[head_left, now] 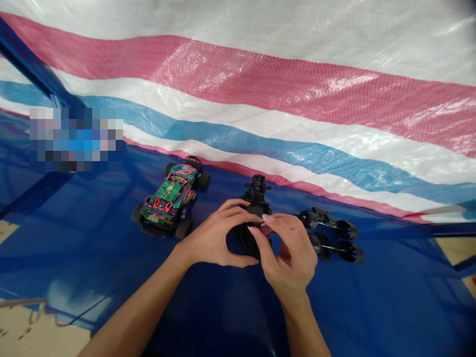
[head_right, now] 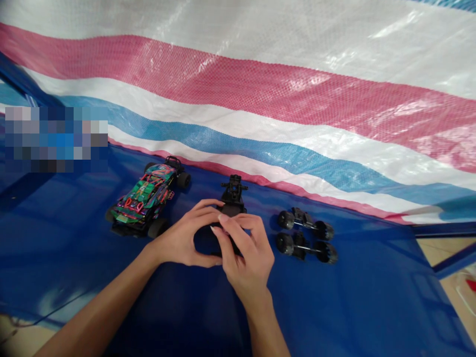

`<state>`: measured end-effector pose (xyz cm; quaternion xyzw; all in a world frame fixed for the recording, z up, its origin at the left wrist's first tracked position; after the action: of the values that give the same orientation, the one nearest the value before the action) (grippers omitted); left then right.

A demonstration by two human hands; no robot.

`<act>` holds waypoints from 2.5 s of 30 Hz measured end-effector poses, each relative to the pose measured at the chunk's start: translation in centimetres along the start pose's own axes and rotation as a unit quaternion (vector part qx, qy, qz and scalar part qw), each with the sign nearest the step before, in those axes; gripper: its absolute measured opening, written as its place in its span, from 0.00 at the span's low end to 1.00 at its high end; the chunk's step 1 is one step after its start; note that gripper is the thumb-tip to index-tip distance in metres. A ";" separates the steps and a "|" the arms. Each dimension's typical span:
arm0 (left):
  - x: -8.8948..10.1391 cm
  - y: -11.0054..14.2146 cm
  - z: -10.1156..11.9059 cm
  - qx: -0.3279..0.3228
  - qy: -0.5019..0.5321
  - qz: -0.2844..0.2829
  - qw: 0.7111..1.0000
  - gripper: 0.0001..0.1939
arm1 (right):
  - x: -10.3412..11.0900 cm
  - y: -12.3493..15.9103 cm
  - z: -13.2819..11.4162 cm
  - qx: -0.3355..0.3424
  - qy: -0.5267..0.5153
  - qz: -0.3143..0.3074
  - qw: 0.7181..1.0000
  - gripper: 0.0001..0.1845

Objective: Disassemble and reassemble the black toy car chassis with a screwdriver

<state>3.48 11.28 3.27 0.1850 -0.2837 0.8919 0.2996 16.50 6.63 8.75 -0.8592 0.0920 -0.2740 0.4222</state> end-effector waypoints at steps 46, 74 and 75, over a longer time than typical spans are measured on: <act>0.0 0.0 0.0 -0.005 -0.003 0.005 1.000 0.34 | 0.1 0.2 0.2 -0.006 -0.021 -0.020 1.000 0.29; 0.1 0.0 0.1 0.002 0.004 0.001 1.000 0.35 | -0.4 0.8 1.2 -0.049 -0.040 -0.047 0.997 0.33; 0.0 0.0 0.0 0.001 0.005 0.002 1.000 0.36 | -0.6 1.1 1.5 -0.066 -0.046 -0.058 0.995 0.35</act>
<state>3.43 11.26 3.30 0.1805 -0.2816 0.8936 0.2994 16.90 7.21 6.92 -0.9007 0.0405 -0.2515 0.3518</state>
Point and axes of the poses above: each hand's wrist, its own y-axis away from the middle knuckle, its own x-axis out of the back of the hand, z = x × y, the point moved 8 cm from there along -y, towards the middle knuckle, and after that the axes turned 4 degrees about -z, right-handed, at the moved point
